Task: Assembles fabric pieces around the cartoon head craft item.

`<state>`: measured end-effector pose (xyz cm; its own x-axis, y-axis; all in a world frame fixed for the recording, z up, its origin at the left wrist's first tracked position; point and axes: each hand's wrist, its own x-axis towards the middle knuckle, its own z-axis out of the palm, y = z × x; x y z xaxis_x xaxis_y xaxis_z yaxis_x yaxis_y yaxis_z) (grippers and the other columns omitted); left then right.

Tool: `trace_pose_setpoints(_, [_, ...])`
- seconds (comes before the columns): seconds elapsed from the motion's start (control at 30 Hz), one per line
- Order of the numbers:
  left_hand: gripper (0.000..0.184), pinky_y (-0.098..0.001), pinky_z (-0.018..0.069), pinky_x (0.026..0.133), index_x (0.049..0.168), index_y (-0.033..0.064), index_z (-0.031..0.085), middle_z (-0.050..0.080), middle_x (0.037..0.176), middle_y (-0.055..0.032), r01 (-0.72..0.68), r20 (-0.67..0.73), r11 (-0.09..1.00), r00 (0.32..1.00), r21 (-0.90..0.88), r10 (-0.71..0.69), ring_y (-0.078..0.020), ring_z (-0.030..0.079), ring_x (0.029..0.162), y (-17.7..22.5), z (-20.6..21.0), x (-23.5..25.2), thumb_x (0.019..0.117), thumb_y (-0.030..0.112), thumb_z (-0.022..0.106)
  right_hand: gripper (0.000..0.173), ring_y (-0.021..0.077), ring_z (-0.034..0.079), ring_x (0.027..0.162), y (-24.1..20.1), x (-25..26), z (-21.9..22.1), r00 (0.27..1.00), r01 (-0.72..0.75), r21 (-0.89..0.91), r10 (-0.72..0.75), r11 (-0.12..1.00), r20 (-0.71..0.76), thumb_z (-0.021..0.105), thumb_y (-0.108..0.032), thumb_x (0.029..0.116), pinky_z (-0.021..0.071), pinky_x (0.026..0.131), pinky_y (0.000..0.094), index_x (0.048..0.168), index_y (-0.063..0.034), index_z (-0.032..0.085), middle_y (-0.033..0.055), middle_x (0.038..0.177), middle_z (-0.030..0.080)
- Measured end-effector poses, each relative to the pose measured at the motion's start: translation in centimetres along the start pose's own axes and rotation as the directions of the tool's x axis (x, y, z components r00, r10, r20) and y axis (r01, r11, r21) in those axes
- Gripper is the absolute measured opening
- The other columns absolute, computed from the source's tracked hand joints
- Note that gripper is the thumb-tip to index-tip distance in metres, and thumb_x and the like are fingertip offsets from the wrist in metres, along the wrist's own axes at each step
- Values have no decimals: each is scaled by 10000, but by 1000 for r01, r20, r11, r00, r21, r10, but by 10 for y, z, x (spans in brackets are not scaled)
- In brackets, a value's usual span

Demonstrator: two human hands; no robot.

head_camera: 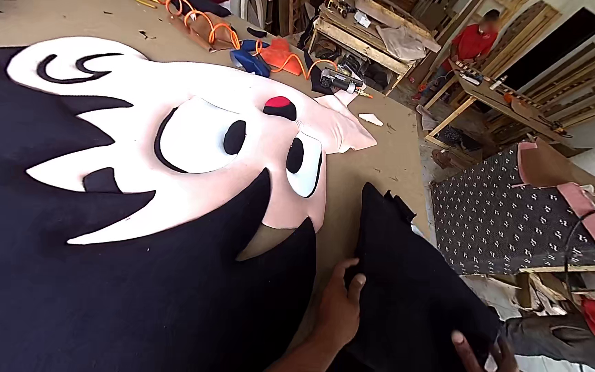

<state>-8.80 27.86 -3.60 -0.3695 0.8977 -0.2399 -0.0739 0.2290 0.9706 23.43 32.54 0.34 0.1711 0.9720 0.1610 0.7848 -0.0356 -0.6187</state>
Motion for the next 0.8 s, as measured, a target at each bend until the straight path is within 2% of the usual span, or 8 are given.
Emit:
trace_pose_setpoints(0.07, [450,-341,552,1040,1449,251,556,642,1386,77,-29,-55,999,998,18,30,-44,628,1222,7,-2,21,1056,465,512,1223,316,480,1407,-9,27,14,993,-93,212,105,973,-49,844,-545,789,480,1117,467,1618,1,129,269,1589,360])
trace_pose_setpoints(0.2, [500,-455,590,919,1477,247,510,728,1163,-52,65,-68,976,996,210,-51,-194,716,1028,27,-24,60,1057,515,469,818,191,734,1027,-45,70,71,944,-271,505,328,819,-25,844,-494,807,641,871,428,1443,-94,521,92,1204,720])
trace_pose_setpoints(0.33, [642,-618,545,969,1556,236,445,716,1207,-147,46,161,744,965,667,-204,-347,707,1089,77,-80,68,1020,589,477,724,165,728,1015,-57,101,118,966,-183,591,255,786,-41,856,-325,831,635,871,386,1426,-68,533,94,1180,719])
trace_pose_setpoints(0.43, [410,-536,587,892,1365,260,658,753,1057,-45,-138,56,607,987,783,152,-248,726,984,75,-105,66,1035,469,535,762,156,713,1060,-63,106,138,971,-134,591,224,795,-81,868,-301,820,619,911,373,1452,-70,510,99,1222,702])
trace_pose_setpoints(0.5, [343,-445,556,987,1303,271,699,735,1151,30,-247,32,497,916,832,401,-168,682,1106,50,-114,89,1009,415,595,765,161,706,1067,-65,105,143,964,-149,577,247,803,-95,867,-304,819,607,920,372,1453,-67,511,106,1226,696])
trace_pose_setpoints(0.6, [399,-514,274,1251,1342,307,680,581,1483,46,-270,94,383,903,883,419,-212,414,1479,22,-117,117,989,473,591,787,176,700,1071,-59,104,151,958,-203,543,281,815,-63,857,-360,824,601,919,388,1457,-68,492,118,1230,686])
trace_pose_setpoints(0.67, [369,-544,192,1278,1307,332,703,547,1523,59,-299,102,381,883,875,457,-205,348,1523,7,-116,122,984,480,603,800,191,692,1088,-53,103,154,952,-229,496,300,838,-67,849,-397,830,587,937,408,1461,-68,486,130,1234,683])
trace_pose_setpoints(0.8, [324,-529,210,1275,1261,319,731,573,1496,75,-344,101,401,851,849,515,-174,373,1507,0,-119,122,974,428,626,806,248,654,1171,-57,102,153,947,-246,381,304,891,-101,824,-420,855,533,1009,463,1482,-60,467,164,1291,656])
